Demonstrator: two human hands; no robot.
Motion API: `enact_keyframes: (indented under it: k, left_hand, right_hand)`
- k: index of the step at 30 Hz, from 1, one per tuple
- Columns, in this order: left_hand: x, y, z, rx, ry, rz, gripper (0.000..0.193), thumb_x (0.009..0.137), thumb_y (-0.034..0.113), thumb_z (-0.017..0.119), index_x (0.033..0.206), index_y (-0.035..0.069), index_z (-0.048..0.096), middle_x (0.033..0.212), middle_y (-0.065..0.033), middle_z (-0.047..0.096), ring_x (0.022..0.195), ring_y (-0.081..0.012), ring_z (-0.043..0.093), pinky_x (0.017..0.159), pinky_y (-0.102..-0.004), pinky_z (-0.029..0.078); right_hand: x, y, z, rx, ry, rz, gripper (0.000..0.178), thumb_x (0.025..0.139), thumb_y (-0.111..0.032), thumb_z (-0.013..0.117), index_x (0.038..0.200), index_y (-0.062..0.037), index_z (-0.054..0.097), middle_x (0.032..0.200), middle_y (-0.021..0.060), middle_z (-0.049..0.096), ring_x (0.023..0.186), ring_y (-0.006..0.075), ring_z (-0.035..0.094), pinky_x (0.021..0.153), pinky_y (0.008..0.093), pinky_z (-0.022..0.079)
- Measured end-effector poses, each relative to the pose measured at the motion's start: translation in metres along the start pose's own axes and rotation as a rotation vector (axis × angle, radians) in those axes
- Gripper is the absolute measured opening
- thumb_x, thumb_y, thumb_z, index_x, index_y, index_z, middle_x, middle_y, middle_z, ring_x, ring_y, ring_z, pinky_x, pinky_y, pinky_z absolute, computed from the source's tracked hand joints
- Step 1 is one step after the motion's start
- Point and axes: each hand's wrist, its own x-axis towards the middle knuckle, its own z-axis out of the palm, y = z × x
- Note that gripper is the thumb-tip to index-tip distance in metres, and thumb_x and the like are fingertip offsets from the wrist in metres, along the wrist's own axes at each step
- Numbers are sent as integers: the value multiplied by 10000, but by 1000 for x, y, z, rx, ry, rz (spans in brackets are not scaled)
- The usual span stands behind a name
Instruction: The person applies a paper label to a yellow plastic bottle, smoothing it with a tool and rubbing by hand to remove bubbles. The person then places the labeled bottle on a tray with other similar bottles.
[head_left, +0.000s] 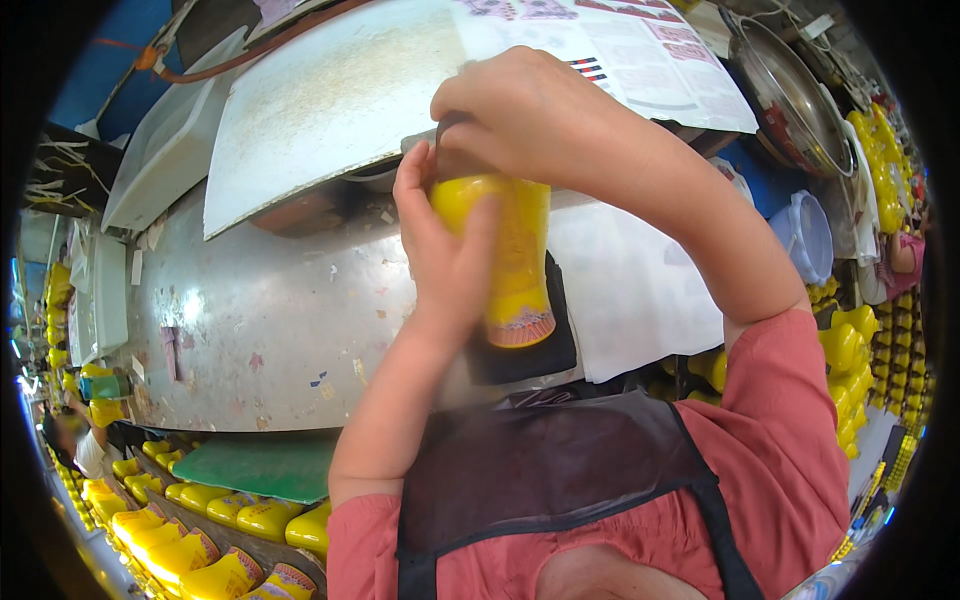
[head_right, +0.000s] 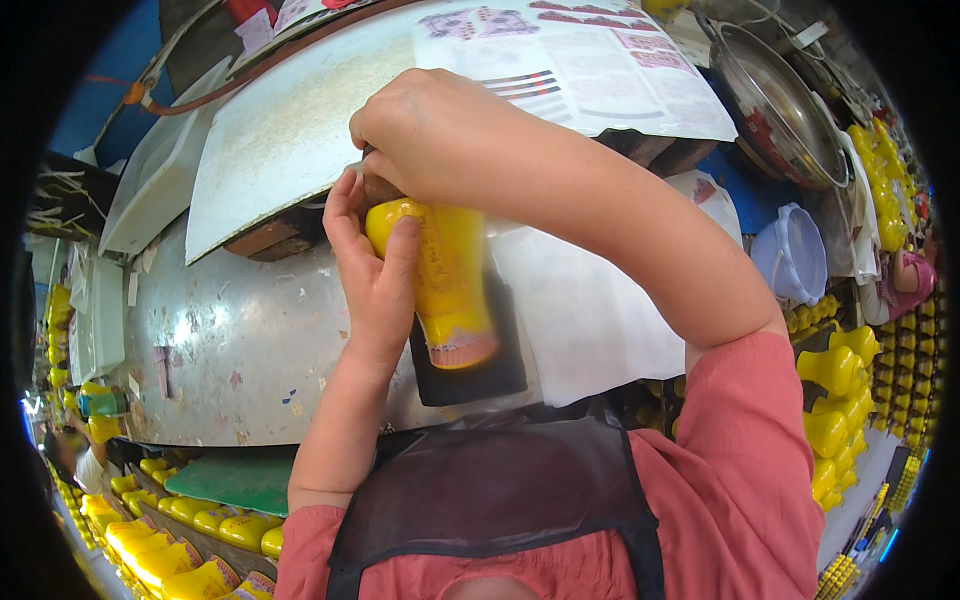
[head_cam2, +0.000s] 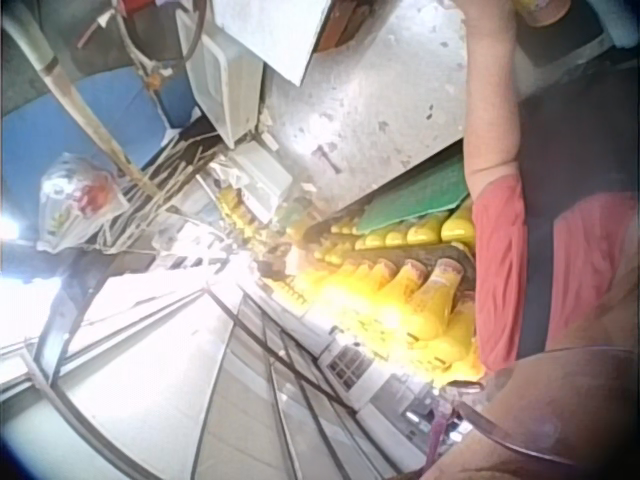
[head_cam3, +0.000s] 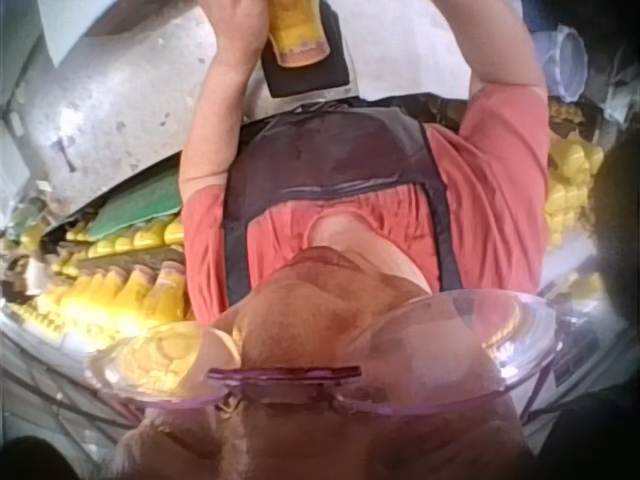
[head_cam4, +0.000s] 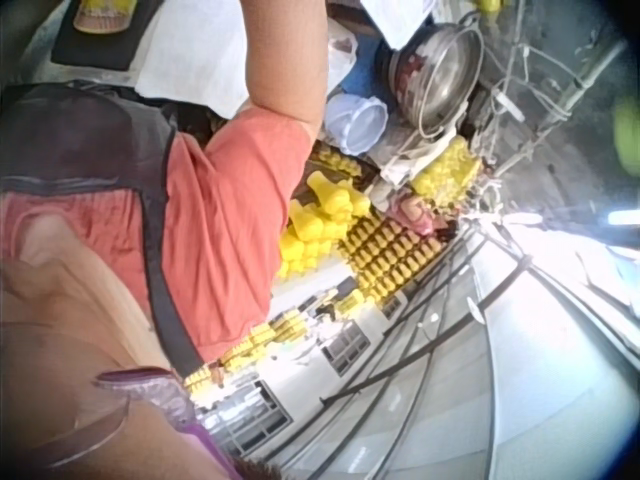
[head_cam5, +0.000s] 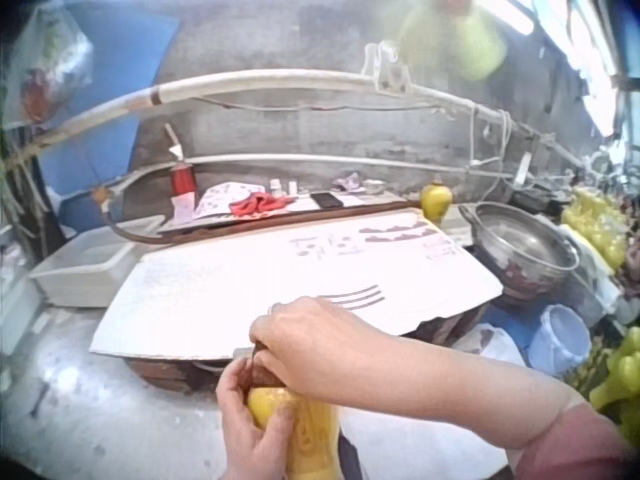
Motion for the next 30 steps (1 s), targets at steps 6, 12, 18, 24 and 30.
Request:
enact_keyframes:
  k: [6, 12, 18, 24, 30]
  left_hand:
    - [21, 10, 1, 1, 26, -219, 504, 917, 172, 693, 1350, -12, 511, 1239, -139, 587, 1131, -221, 577, 989, -360, 479]
    - [29, 12, 4, -115, 92, -309, 297, 946, 128, 617, 1211, -3, 596, 1004, -46, 605, 923, -125, 567, 844, -284, 493]
    - [29, 9, 6, -236, 102, -275, 258, 966, 105, 582, 1197, -9, 590, 977, -26, 588, 887, -100, 550, 816, -265, 485]
    - [29, 5, 5, -131, 96, -219, 246, 990, 132, 574, 1191, -8, 600, 1024, -50, 620, 929, -114, 574, 847, -265, 485]
    - [18, 1, 0, -242, 46, -241, 361, 1101, 314, 443, 1246, 12, 579, 1108, -79, 641, 977, -140, 601, 890, -288, 496]
  right_hand:
    - [-1, 6, 1, -31, 51, 25, 215, 863, -168, 645, 969, -5, 735, 907, 187, 727, 841, 370, 706, 775, 423, 565]
    - [-53, 4, 1, 396, 324, 205, 201, 912, -71, 722, 1101, -3, 730, 952, 77, 756, 832, 150, 716, 755, 264, 565]
    - [-83, 0, 24, 329, 561, 230, 232, 868, -105, 737, 1083, -19, 724, 996, 161, 743, 869, 314, 728, 780, 357, 577]
    - [-101, -21, 53, 308, 631, 260, 258, 888, -86, 731, 1138, -29, 699, 1049, 169, 726, 925, 328, 708, 810, 363, 561]
    - [-122, -8, 73, 304, 799, 331, 174, 905, -9, 742, 1069, -35, 691, 981, 84, 708, 845, 158, 671, 765, 289, 540]
